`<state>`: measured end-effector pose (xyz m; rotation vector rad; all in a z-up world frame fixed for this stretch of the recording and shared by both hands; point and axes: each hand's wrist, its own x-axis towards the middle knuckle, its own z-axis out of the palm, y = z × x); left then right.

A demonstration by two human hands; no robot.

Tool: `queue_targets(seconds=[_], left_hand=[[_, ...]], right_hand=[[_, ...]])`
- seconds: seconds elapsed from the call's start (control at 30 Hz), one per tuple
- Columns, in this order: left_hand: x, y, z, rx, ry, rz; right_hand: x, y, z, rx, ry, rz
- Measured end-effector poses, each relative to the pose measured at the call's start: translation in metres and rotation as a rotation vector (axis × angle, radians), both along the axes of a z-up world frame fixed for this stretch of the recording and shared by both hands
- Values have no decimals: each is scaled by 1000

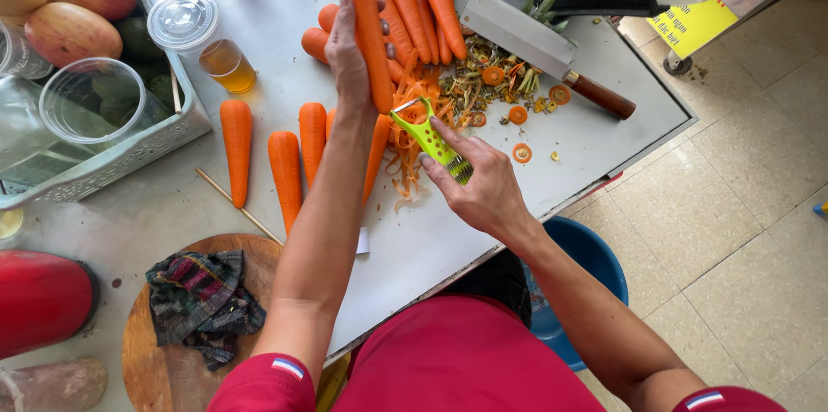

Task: The person peels several carrots one by one using a green handheld peeler over a white tabletop and then gathers the peeled carrots together by hand.

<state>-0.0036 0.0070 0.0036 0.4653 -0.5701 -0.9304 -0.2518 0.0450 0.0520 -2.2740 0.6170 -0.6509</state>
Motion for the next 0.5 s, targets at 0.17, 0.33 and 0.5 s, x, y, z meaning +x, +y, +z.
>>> queue_targets(seconds=[0.17,0.33,0.5], left_hand=[[3,12,-9,-28,-45,25],[-18,5,-28,67,-259,291],[-40,14,-33,313,-364,367]], right_hand=[[6,-10,21,112,4,-54],[39,-34,37,89,-57,-222],[45,-47,39,-76,-221,-139]])
